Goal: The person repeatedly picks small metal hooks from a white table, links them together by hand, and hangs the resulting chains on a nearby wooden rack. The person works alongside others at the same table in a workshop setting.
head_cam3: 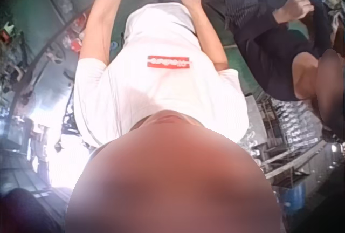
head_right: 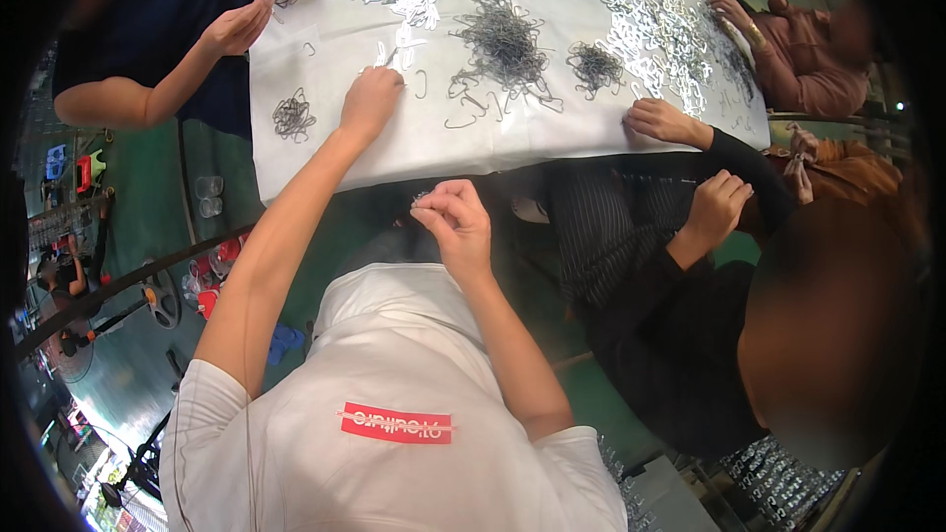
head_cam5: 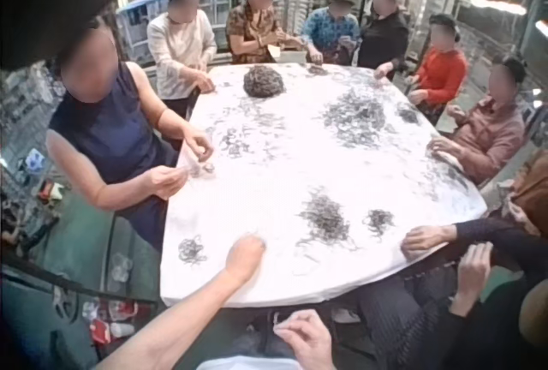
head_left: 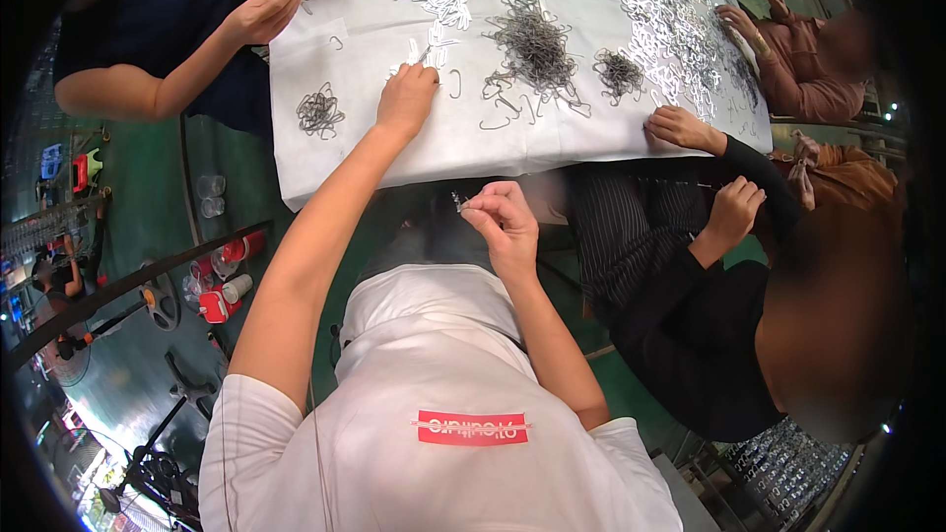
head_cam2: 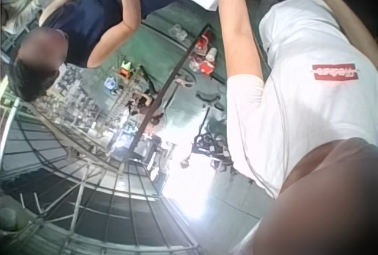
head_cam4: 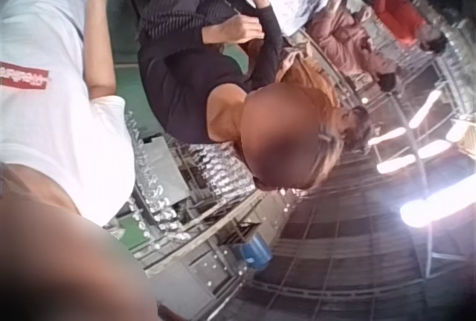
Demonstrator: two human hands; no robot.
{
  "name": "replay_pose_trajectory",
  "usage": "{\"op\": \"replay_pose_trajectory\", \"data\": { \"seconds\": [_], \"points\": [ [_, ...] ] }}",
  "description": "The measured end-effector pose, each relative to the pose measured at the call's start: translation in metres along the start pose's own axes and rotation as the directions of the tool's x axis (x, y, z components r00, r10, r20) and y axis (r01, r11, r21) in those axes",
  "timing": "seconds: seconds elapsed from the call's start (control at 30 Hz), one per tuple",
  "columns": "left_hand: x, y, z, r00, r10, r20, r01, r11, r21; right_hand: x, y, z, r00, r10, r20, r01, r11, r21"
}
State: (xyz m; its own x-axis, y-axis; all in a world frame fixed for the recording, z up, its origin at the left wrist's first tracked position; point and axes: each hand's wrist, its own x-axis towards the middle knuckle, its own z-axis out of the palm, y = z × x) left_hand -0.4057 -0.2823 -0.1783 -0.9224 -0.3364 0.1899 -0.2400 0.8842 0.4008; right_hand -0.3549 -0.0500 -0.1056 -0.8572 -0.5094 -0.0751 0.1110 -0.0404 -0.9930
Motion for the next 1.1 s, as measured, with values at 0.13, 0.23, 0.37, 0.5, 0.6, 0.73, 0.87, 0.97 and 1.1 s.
{"op": "replay_pose_trajectory", "data": {
  "seconds": [0.13,0.23,0.37,0.5,0.6,0.73,0.87,0.97,1.1],
  "points": [
    [-0.037,0.038,-0.037,0.946,-0.253,0.202,0.324,0.744,-0.584,-0.001,-0.002,0.001,1.000,0.014,0.001,-0.014,0.997,-0.074],
    [-0.070,0.070,-0.064,0.924,-0.256,0.285,0.378,0.489,-0.786,-0.001,-0.002,0.001,1.000,-0.005,-0.020,0.003,0.992,-0.126],
    [-0.095,0.092,-0.090,0.893,-0.259,0.369,0.435,0.284,-0.854,0.000,-0.003,0.003,0.998,-0.050,-0.035,0.044,0.986,-0.163],
    [-0.106,0.100,-0.103,0.902,-0.246,0.355,0.418,0.285,-0.863,-0.002,-0.006,0.004,0.996,-0.061,-0.058,0.053,0.990,-0.130],
    [-0.111,0.101,-0.107,0.910,-0.233,0.342,0.406,0.346,-0.846,-0.004,-0.006,0.005,0.996,-0.062,-0.062,0.055,0.992,-0.111],
    [-0.119,0.102,-0.104,0.978,-0.160,0.133,0.198,0.522,-0.829,-0.005,-0.001,0.004,0.998,-0.029,-0.054,0.024,0.995,-0.094],
    [-0.128,0.100,-0.098,0.966,-0.197,0.166,0.246,0.516,-0.820,-0.001,0.001,-0.014,0.999,-0.033,0.037,0.042,0.965,-0.259],
    [-0.132,0.097,-0.092,0.966,-0.208,0.155,0.242,0.507,-0.827,0.025,0.007,-0.032,0.999,-0.039,0.012,0.041,0.907,-0.420],
    [-0.133,0.095,-0.089,0.964,-0.212,0.158,0.248,0.519,-0.818,0.096,0.028,-0.041,0.985,-0.170,0.023,0.147,0.764,-0.628]
  ]
}}
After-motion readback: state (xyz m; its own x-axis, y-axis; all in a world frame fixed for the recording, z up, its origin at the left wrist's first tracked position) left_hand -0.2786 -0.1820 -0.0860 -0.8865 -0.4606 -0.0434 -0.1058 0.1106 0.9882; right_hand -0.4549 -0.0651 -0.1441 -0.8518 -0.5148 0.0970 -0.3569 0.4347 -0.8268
